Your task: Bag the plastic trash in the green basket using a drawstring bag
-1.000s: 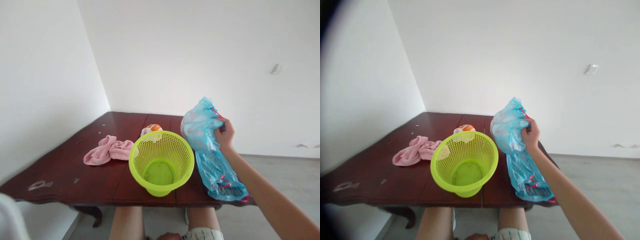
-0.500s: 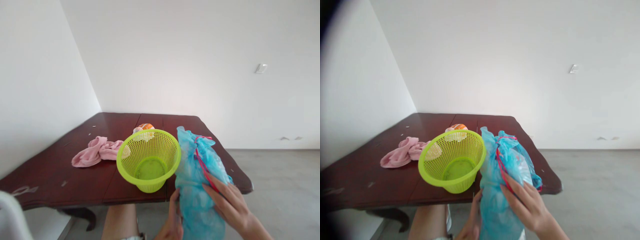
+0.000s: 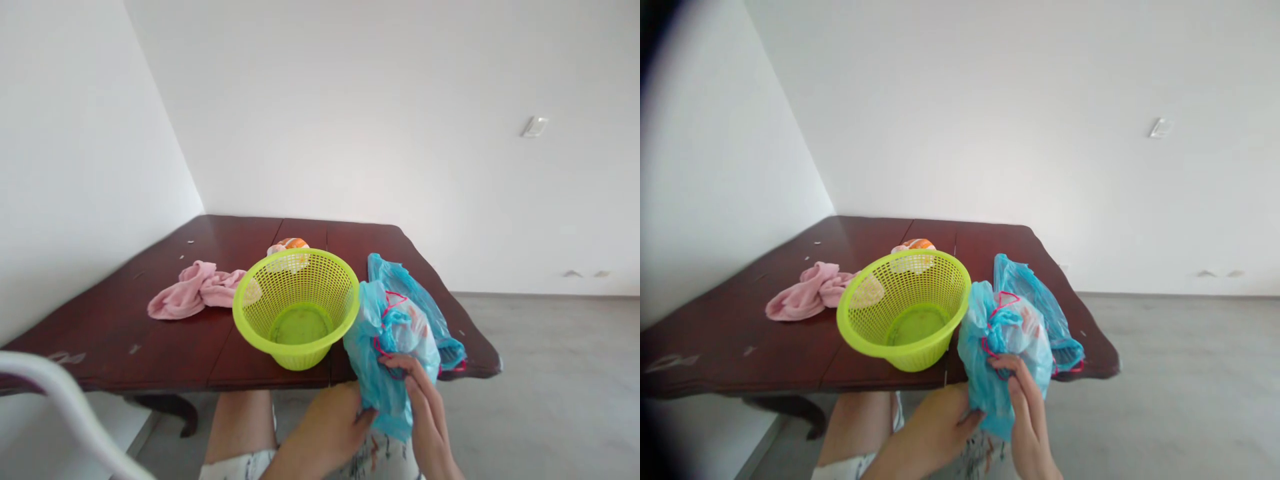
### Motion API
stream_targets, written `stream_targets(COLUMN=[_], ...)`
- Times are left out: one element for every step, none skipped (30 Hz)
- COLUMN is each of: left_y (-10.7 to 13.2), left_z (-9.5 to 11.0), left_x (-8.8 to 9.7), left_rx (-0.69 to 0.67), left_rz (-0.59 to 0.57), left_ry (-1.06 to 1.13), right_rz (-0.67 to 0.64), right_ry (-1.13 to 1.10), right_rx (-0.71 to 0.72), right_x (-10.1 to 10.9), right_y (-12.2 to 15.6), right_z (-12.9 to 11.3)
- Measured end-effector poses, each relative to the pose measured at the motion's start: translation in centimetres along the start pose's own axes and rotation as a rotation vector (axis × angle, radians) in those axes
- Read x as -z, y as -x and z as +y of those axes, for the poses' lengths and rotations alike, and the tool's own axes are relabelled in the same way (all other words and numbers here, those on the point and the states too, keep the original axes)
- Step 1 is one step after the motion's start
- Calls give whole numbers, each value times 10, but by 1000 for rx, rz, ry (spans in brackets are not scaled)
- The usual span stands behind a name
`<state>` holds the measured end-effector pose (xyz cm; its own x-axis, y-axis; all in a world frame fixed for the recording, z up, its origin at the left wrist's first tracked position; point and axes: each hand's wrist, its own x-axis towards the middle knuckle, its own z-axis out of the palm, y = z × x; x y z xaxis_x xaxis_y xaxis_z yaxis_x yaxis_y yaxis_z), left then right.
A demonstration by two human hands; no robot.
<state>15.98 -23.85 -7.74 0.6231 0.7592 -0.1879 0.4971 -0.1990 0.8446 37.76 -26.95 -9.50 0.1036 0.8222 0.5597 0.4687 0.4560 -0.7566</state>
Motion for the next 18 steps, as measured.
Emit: stream_targets(left_y=[10,20,28,36,42,45,46,44,40,35,28,20,12,4,-3,-10,-17,-22], left_z=[3,7,10,14,18,21,23,25,25,24,22,20,17,13,10,7,5,3], left_x=[10,19,27,33,37,39,39,37,33,28,22,16,10,5,0,-4,-7,-9], left_rx=[43,71,84,88,83,67,38,-2,-44,-79,-102,-114,-123,-135,-154,-177,-199,-213], left_rz=[-7,-1,9,21,39,65,106,159,217,275,323,362,391,415,432,443,447,446], left_ry=[-87,-137,-155,-153,-134,-102,-60,-17,21,49,69,87,114,157,217,288,361,425], right_rz=[41,74,99,112,120,118,109,94,74,52,38,33,29,25,21,15,3,-14], right_ry=[-15,-26,-41,-65,-98,-136,-174,-203,-219,-220,-212,-200,-192,-189,-190,-191,-191,-185], right_rx=[-67,-119,-152,-170,-179,-184,-191,-203,-220,-238,-254,-267,-275,-284,-294,-305,-315,-320], right_x=[-2,-5,-8,-11,-13,-15,-16,-17,-17,-17,-17,-16,-16,-16,-16,-16,-16,-16], right_y=[-1,-2,-3,-4,-4,-4,-4,-3,-2,-1,0,0,1,1,1,1,1,0], right_z=[3,5,6,8,9,10,11,12,13,13,13,13,13,13,13,12,11,10])
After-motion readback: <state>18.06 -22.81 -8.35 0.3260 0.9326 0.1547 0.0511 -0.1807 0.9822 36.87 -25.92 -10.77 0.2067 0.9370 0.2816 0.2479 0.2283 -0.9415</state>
